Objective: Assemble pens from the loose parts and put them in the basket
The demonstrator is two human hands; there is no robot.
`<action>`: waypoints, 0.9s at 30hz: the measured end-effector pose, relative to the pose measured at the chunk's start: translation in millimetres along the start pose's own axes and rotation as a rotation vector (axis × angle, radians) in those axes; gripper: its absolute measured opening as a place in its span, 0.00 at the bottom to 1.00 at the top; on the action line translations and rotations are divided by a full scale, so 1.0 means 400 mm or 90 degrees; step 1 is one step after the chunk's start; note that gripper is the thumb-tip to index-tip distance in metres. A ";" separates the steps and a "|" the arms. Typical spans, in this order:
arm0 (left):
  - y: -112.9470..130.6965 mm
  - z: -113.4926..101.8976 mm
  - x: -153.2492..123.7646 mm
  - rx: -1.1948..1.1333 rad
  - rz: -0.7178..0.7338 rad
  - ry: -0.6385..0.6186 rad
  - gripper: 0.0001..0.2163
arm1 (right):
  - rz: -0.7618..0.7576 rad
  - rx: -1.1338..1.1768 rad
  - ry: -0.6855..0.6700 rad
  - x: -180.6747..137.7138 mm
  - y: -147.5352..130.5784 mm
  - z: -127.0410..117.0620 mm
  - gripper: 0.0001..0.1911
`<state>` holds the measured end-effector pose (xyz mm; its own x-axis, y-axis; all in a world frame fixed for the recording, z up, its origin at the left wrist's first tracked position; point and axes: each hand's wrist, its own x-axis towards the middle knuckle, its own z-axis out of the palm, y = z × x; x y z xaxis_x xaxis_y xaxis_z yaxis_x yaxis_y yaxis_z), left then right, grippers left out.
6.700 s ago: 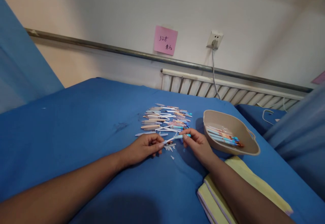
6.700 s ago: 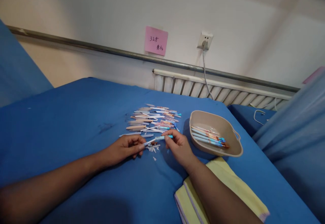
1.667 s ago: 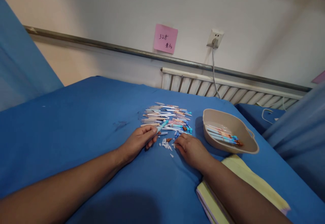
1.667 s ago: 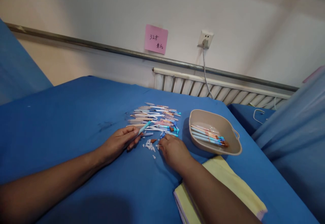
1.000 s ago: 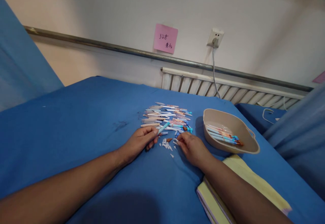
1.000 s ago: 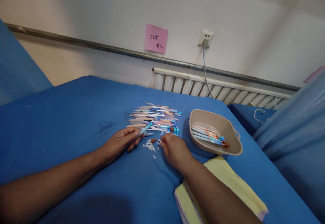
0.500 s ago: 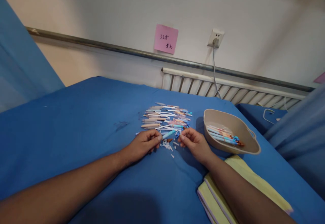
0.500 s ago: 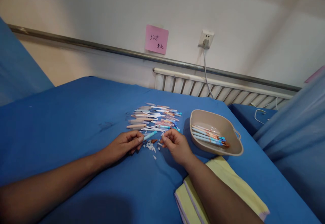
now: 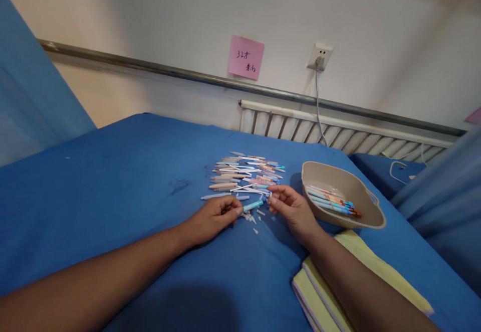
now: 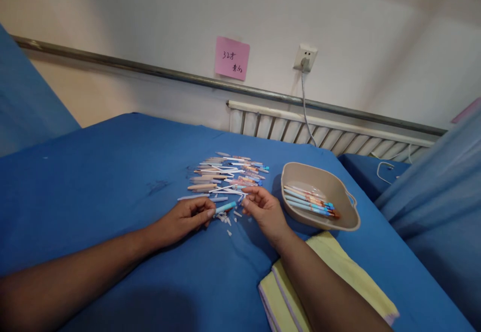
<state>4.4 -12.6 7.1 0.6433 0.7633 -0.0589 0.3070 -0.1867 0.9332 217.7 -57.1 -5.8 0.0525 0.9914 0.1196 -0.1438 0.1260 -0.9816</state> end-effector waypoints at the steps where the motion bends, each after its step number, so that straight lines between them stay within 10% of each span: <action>1: -0.001 0.000 0.000 0.001 0.002 -0.002 0.13 | 0.000 0.000 -0.005 0.000 0.001 0.000 0.16; 27: -0.010 -0.001 -0.004 -0.005 0.005 -0.038 0.13 | -0.036 -0.101 -0.012 -0.011 0.004 0.001 0.11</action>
<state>1.8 -12.9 3.7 0.6867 0.7232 -0.0732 0.2963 -0.1866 0.9367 216.9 -61.1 -7.7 0.0379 0.9836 0.1765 0.0165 0.1760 -0.9843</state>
